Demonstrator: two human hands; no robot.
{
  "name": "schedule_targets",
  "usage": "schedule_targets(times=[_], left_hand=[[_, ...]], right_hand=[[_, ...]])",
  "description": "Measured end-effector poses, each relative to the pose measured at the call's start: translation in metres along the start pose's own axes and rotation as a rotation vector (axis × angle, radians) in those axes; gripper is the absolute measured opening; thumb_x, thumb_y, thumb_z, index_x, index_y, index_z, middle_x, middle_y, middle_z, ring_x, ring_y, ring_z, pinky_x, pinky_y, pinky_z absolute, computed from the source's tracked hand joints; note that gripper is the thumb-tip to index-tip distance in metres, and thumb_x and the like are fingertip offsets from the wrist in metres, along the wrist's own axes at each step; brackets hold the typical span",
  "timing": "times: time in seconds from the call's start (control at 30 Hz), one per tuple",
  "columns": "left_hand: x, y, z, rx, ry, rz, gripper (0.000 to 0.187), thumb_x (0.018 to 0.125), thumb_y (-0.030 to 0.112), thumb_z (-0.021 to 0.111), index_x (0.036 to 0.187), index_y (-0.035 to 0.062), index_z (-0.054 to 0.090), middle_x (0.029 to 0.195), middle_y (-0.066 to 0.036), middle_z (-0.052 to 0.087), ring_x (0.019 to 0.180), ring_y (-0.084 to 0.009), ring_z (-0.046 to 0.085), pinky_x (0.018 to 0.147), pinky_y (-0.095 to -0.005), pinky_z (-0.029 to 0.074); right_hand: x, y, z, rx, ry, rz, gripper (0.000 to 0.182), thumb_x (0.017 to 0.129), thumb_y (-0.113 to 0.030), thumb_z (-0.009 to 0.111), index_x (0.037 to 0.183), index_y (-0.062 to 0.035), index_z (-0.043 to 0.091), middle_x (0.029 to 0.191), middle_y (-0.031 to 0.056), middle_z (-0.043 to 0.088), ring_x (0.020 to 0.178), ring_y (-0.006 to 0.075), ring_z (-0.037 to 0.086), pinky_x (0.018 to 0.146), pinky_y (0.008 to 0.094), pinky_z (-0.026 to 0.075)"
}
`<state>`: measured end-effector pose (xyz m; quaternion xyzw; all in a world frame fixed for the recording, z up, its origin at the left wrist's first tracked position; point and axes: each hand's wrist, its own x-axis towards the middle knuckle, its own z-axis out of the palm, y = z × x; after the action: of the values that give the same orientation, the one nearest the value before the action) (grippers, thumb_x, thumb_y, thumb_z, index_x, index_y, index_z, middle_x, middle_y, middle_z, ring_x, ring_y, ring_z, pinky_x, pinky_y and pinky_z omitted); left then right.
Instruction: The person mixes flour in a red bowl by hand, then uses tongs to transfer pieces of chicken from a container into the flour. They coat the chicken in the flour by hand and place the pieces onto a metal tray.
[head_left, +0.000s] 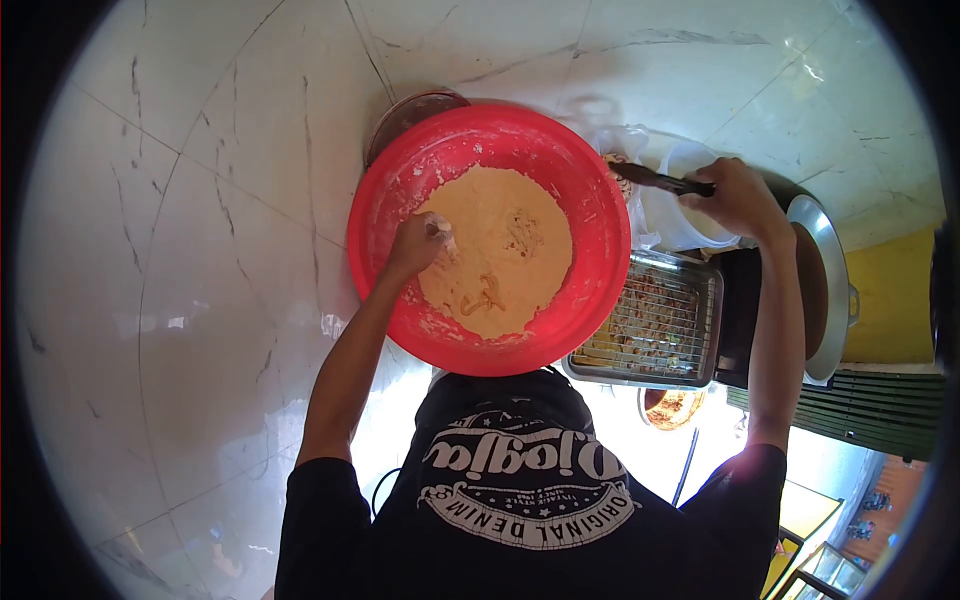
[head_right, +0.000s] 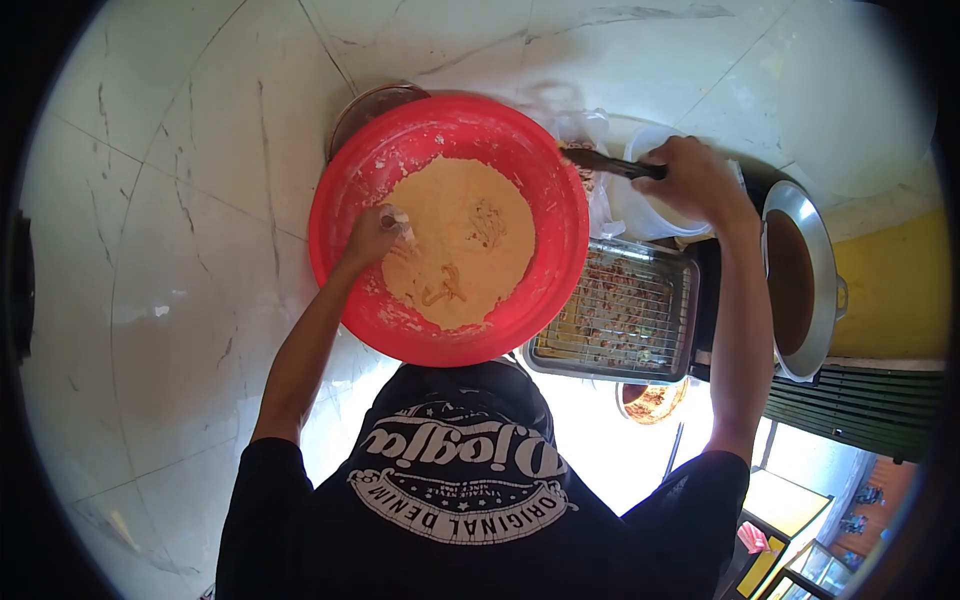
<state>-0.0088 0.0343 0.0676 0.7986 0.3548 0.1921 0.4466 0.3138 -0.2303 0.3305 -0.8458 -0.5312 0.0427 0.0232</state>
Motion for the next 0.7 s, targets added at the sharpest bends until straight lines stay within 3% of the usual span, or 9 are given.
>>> schedule_targets(times=[0.13, 0.2, 0.27, 0.37, 0.43, 0.57, 0.7], left_hand=[[-0.001, 0.009, -0.001, -0.134, -0.047, -0.017, 0.021, 0.079, 0.002, 0.057, 0.098, -0.0044, 0.058, 0.088, -0.014, 0.066, 0.082, -0.0196, 0.066, 0.073, -0.0308, 0.050], [-0.006, 0.019, 0.000, -0.148, -0.076, -0.005, 0.021, 0.079, 0.000, 0.056, 0.100, -0.0050, 0.057, 0.090, -0.014, 0.066, 0.084, -0.0195, 0.066, 0.074, -0.0306, 0.050], [-0.007, 0.024, 0.001, -0.154, -0.110, 0.011, 0.022, 0.079, -0.001, 0.055, 0.101, -0.0055, 0.057, 0.091, -0.014, 0.066, 0.086, -0.0194, 0.065, 0.075, -0.0304, 0.050], [-0.008, 0.021, 0.004, -0.215, -0.141, 0.019, 0.022, 0.081, 0.000, 0.054, 0.102, -0.0030, 0.057, 0.091, -0.012, 0.066, 0.086, -0.0165, 0.063, 0.078, -0.0295, 0.048], [-0.009, 0.023, 0.003, 0.033, -0.141, 0.142, 0.021, 0.081, 0.003, 0.058, 0.101, -0.0022, 0.058, 0.092, -0.012, 0.066, 0.085, -0.0184, 0.064, 0.079, -0.0311, 0.048], [-0.017, 0.049, -0.004, -0.024, -0.112, 0.117, 0.020, 0.081, 0.007, 0.063, 0.099, -0.0018, 0.061, 0.092, -0.013, 0.066, 0.085, -0.0208, 0.064, 0.079, -0.0325, 0.047], [-0.016, 0.073, -0.010, -0.015, -0.296, 0.093, 0.016, 0.079, 0.007, 0.063, 0.093, -0.0013, 0.063, 0.090, -0.016, 0.065, 0.086, -0.0249, 0.064, 0.076, -0.0319, 0.048]], right_hand=[[-0.001, -0.067, 0.046, 0.053, -0.372, -0.083, 0.025, 0.073, -0.028, 0.069, 0.094, -0.0135, 0.071, 0.079, 0.0136, 0.064, 0.079, 0.0300, 0.063, 0.075, 0.0412, 0.048], [0.000, -0.094, 0.080, 0.028, -0.554, -0.143, 0.026, 0.070, -0.029, 0.072, 0.087, -0.0100, 0.070, 0.087, 0.0114, 0.066, 0.080, 0.0293, 0.065, 0.071, 0.0389, 0.052], [-0.003, -0.107, 0.126, 0.004, -0.518, -0.261, 0.030, 0.068, -0.030, 0.074, 0.090, -0.0102, 0.068, 0.087, 0.0105, 0.067, 0.082, 0.0281, 0.066, 0.071, 0.0390, 0.052], [-0.007, -0.127, 0.144, -0.054, -0.563, -0.294, 0.034, 0.067, -0.032, 0.076, 0.090, -0.0098, 0.067, 0.087, 0.0101, 0.067, 0.083, 0.0279, 0.066, 0.071, 0.0388, 0.053], [-0.007, -0.128, 0.138, -0.055, -0.562, -0.276, 0.034, 0.066, -0.032, 0.077, 0.090, -0.0096, 0.067, 0.087, 0.0096, 0.067, 0.083, 0.0281, 0.066, 0.071, 0.0389, 0.052], [0.000, -0.110, 0.127, -0.029, -0.544, -0.239, 0.035, 0.066, -0.034, 0.076, 0.090, -0.0098, 0.067, 0.085, 0.0096, 0.066, 0.081, 0.0293, 0.065, 0.071, 0.0396, 0.052], [0.003, -0.095, 0.120, 0.039, -0.420, -0.239, 0.038, 0.069, -0.035, 0.073, 0.100, -0.0143, 0.069, 0.082, 0.0137, 0.065, 0.079, 0.0298, 0.064, 0.069, 0.0404, 0.051]])
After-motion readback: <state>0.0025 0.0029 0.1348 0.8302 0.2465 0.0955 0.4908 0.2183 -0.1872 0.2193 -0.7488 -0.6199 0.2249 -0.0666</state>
